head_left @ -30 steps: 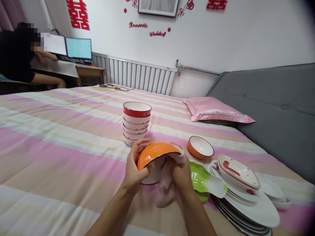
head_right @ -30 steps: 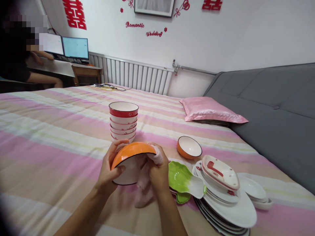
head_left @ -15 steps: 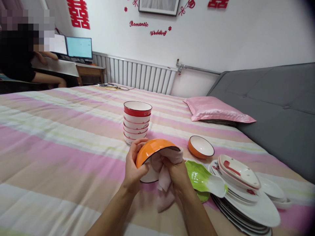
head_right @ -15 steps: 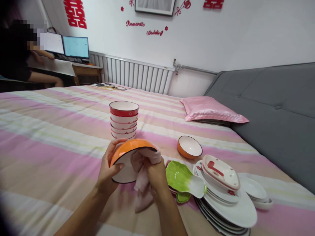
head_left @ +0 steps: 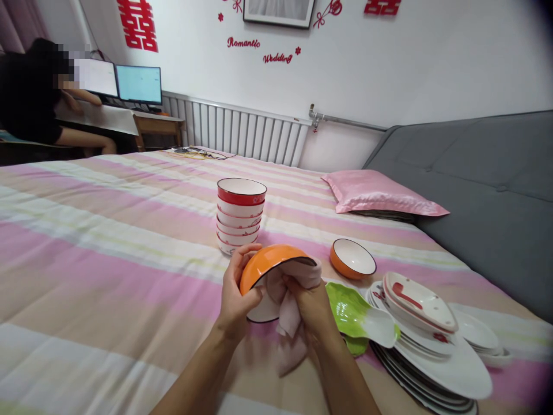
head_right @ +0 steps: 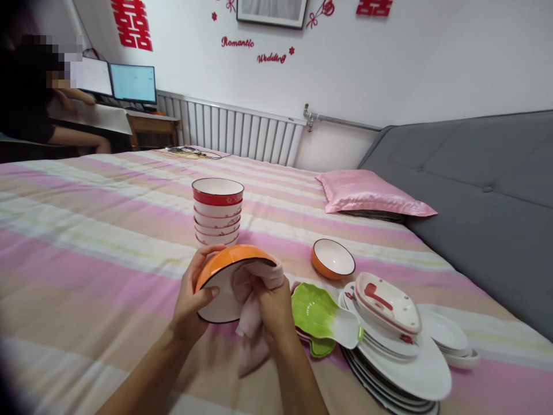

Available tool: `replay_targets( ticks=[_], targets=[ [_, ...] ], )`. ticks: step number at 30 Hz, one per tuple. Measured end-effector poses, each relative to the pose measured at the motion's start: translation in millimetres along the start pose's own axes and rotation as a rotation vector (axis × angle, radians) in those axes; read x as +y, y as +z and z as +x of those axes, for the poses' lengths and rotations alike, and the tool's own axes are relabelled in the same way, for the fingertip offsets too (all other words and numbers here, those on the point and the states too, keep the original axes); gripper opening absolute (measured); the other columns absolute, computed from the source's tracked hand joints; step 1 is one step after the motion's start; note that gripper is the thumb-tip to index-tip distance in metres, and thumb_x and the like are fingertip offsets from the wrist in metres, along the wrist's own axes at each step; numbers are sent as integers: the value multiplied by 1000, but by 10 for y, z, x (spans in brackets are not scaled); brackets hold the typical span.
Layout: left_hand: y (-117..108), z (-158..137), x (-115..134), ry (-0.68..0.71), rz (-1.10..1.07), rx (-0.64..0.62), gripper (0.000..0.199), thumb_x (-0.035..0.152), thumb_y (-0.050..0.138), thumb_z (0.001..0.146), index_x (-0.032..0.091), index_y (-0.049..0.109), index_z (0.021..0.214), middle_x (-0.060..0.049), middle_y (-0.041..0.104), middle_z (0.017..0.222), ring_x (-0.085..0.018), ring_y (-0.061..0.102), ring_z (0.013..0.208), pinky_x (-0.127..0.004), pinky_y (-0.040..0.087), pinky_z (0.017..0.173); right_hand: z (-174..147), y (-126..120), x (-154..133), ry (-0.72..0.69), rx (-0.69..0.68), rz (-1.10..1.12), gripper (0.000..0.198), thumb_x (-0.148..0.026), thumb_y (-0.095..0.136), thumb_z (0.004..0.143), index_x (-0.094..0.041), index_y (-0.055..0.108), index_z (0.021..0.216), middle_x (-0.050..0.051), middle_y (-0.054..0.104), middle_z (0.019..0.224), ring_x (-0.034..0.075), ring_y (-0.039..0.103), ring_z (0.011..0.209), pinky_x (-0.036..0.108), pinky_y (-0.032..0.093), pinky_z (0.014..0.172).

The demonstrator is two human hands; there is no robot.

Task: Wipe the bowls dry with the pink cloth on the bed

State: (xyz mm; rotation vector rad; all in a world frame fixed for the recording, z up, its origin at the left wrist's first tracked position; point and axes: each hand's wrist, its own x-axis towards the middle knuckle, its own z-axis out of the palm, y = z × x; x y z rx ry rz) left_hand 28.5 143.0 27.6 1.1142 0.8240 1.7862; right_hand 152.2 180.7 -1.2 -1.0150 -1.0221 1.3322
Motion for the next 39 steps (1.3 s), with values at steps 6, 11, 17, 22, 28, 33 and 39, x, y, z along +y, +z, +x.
replay_targets(
  ticks=[6,11,17,22,28,33,39],
  targets=[
    [3,0,9,-3,4,9,57,19,61,51,21,52,107,-1,61,91,-17,57,80,-24,41,70,1,-1,-14,-6,2,-27,23,-28,73,63,-16,71,84,3,72,80,18,63,75,26,48,66],
    [12,-7,20,-6,-4,9,56,19,61,51,21,53,107,-1,59,90,-18,56,80,-25,41,70,2,-1,-7,-11,-1,-5,24,-28,73,63,-16,71,84,3,72,81,18,64,75,26,48,68],
    [11,1,16,-16,-2,8,56,18,61,51,21,52,107,0,58,89,-16,55,78,-24,40,69,-3,-5,-3,4,6,-29,25,-27,73,63,-15,71,85,4,71,81,17,63,75,26,48,67],
    [16,0,19,-15,4,12,56,19,61,51,21,52,106,-1,59,89,-17,55,78,-24,40,69,-13,2,-15,-1,11,-25,26,-27,72,63,-14,71,85,5,72,82,19,64,76,27,49,67],
    [17,5,23,-14,11,19,55,20,61,51,20,52,106,-2,59,89,-19,56,78,-26,41,69,-22,1,-23,-2,8,-32,23,-27,72,63,-16,71,83,3,72,81,19,64,76,27,49,67],
    [21,4,14,-10,0,15,55,20,62,52,20,52,106,-3,62,93,-19,58,81,-25,42,70,-25,2,-20,-1,6,-17,24,-26,72,64,-15,71,85,4,72,84,18,64,77,27,49,68],
    [12,5,16,-11,22,9,56,19,60,53,20,52,108,-5,64,100,-21,60,86,-26,44,72,-14,0,-12,-46,-2,-9,28,-27,71,64,-14,71,89,6,72,89,21,65,82,31,49,74]
  ],
)
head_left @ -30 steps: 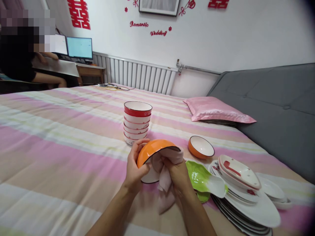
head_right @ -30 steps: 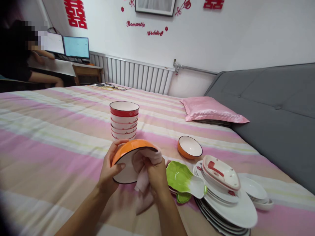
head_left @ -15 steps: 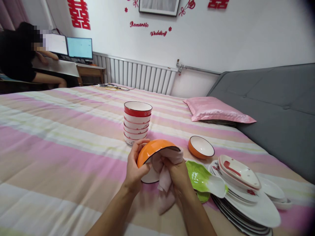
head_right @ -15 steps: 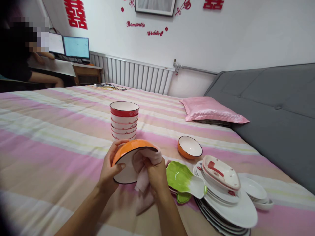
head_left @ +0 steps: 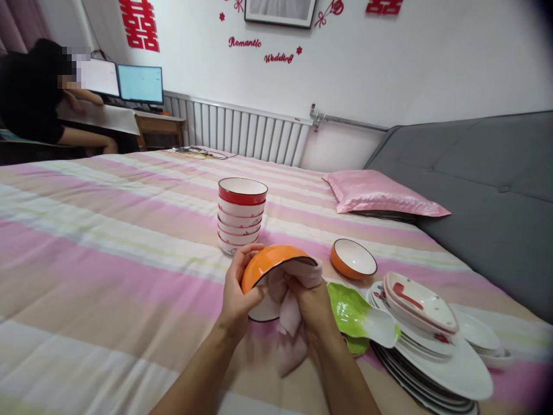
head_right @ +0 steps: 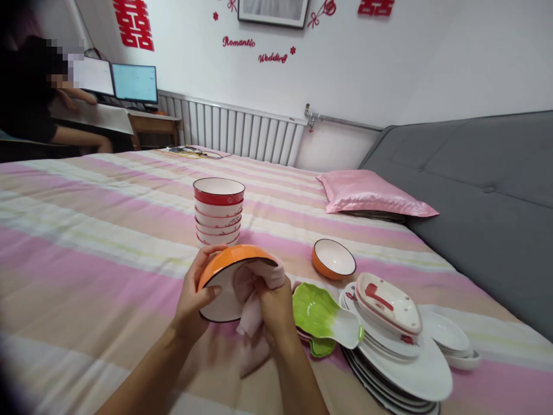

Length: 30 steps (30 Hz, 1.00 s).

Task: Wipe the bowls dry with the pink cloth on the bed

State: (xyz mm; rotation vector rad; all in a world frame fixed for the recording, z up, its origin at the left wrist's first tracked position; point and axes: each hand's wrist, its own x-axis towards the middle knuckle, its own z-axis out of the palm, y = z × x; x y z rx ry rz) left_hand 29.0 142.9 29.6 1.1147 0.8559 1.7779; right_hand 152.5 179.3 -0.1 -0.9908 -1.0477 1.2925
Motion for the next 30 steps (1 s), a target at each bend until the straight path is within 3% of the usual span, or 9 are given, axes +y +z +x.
replay_targets(
  ticks=[3,7,11,15,19,25,30],
  targets=[
    [-40,52,-1,-53,121,-23,56,19,59,55,19,53,111,-6,64,103,-25,60,92,-29,45,72,43,-19,45,-80,45,-3,29,-26,67,67,-15,70,93,7,72,95,22,64,87,32,48,77],
    [-140,150,-51,-163,383,-33,48,23,59,64,15,56,112,-10,65,108,-28,58,104,-36,45,87,82,-61,75,-241,189,-139,29,-21,58,68,-14,69,95,6,71,94,22,63,87,33,47,78],
    [-225,182,-109,-65,711,-51,44,22,57,69,18,59,113,-10,65,111,-26,61,100,-38,45,87,39,-82,43,-338,273,-411,46,-13,47,64,-16,65,106,5,71,94,23,63,87,30,46,76],
    [-242,152,-93,110,1059,-77,43,20,56,68,21,61,110,-8,66,111,-28,60,99,-39,46,84,-38,-43,28,-405,193,-646,55,-9,44,64,-21,61,115,4,71,102,24,64,95,28,45,79],
    [-234,126,-46,176,1191,-54,47,16,56,63,20,61,110,-8,65,110,-28,61,97,-37,47,78,-102,18,47,-465,130,-864,62,-4,39,62,-23,59,118,2,68,110,22,63,100,26,44,81],
    [-210,124,-51,68,1368,-224,51,5,43,68,20,61,114,-9,67,112,-29,62,100,-36,45,79,-125,48,43,-499,19,-1045,66,-2,39,62,-23,55,122,3,66,115,21,62,102,24,43,80],
    [-230,140,-103,18,1386,-223,54,3,41,72,21,58,120,-11,67,113,-29,64,98,-35,44,78,-96,43,12,-435,-16,-1071,67,-1,39,62,-25,54,122,2,68,110,22,64,98,25,42,74]
  ],
)
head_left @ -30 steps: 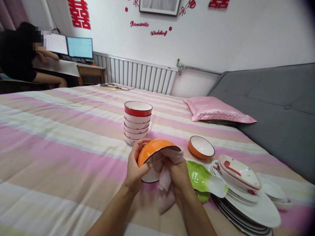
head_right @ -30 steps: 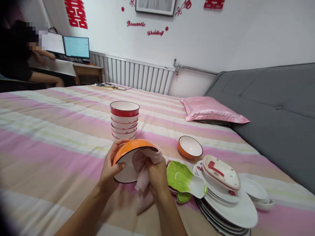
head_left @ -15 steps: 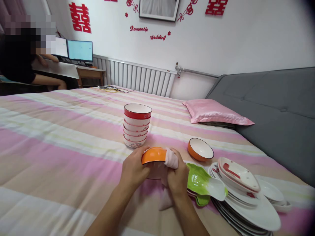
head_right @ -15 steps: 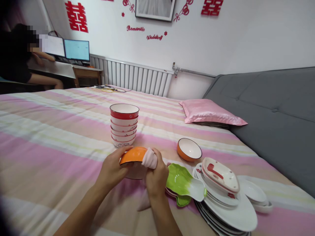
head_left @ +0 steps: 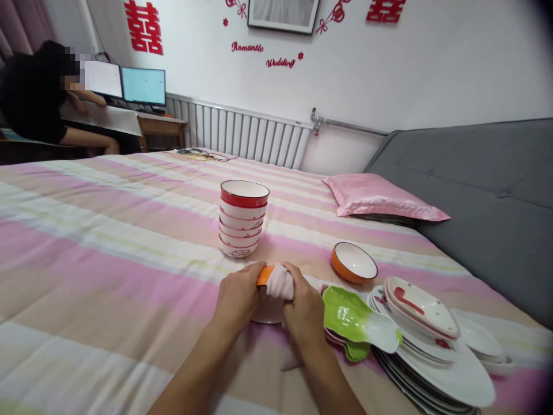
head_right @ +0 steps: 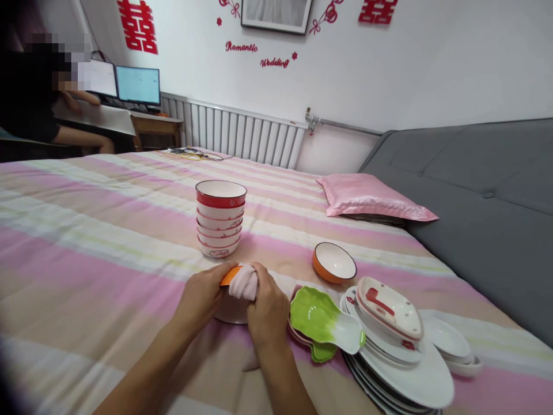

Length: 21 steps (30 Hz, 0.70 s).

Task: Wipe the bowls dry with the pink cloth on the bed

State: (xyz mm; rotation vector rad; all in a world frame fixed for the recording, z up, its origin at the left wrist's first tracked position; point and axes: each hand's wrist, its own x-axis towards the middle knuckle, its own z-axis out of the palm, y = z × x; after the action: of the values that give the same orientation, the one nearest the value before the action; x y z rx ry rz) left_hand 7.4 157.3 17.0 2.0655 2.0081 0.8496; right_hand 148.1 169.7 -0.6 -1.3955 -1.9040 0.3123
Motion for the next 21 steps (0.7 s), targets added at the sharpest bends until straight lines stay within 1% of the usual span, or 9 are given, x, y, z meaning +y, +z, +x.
replay_targets(
  ticks=[3,5,7,9,11,14,17,19,21],
  targets=[
    [41,5,-21,-2,-83,50,52,5,40,73,18,60,119,-11,68,112,-29,63,98,-37,45,81,18,-19,18,43,13,44,65,-2,40,62,-26,55,120,1,69,108,23,65,94,25,41,71],
    [68,5,-30,-13,-166,84,53,4,38,71,17,62,117,-11,68,110,-29,63,99,-37,45,83,26,-40,34,63,59,103,63,-2,40,62,-26,57,118,1,69,106,24,65,94,26,42,72],
    [87,8,-36,-26,-269,120,55,3,38,70,19,63,116,-9,70,107,-27,64,97,-35,45,84,34,-69,45,72,113,201,62,-2,41,60,-26,59,115,1,70,104,23,64,95,26,43,74],
    [94,17,-47,-42,-396,170,52,5,39,71,23,66,112,-6,71,102,-26,65,94,-35,46,82,46,-101,42,62,138,352,62,-1,44,60,-25,58,115,1,69,106,22,63,98,26,44,79],
    [99,34,-68,-75,-531,222,43,11,43,75,24,68,107,-4,72,98,-26,65,91,-36,46,82,59,-129,26,33,131,543,58,-3,49,64,-24,57,117,2,67,112,20,61,103,27,44,86],
    [128,64,-119,-151,-695,277,30,23,49,79,22,72,99,-4,73,93,-28,63,91,-37,46,82,75,-147,6,6,97,842,50,-14,60,71,-22,55,121,4,61,122,20,55,114,29,41,97],
    [185,83,-165,-257,-828,269,28,30,54,77,17,73,93,-5,72,80,-29,64,84,-35,48,71,68,-125,24,135,79,1143,43,-30,62,77,-23,58,119,4,60,123,20,53,117,32,39,102],
    [211,86,-164,-350,-957,248,28,31,58,74,13,73,89,-6,70,70,-27,64,74,-33,48,61,48,-97,57,267,61,1314,40,-39,60,79,-23,61,115,4,65,116,21,56,113,34,42,99],
    [208,84,-128,-434,-1087,232,27,34,62,72,11,72,83,-6,67,59,-26,64,62,-31,47,53,20,-65,96,357,11,1422,42,-44,61,77,-23,63,113,5,68,109,23,60,107,36,45,95]
  ],
)
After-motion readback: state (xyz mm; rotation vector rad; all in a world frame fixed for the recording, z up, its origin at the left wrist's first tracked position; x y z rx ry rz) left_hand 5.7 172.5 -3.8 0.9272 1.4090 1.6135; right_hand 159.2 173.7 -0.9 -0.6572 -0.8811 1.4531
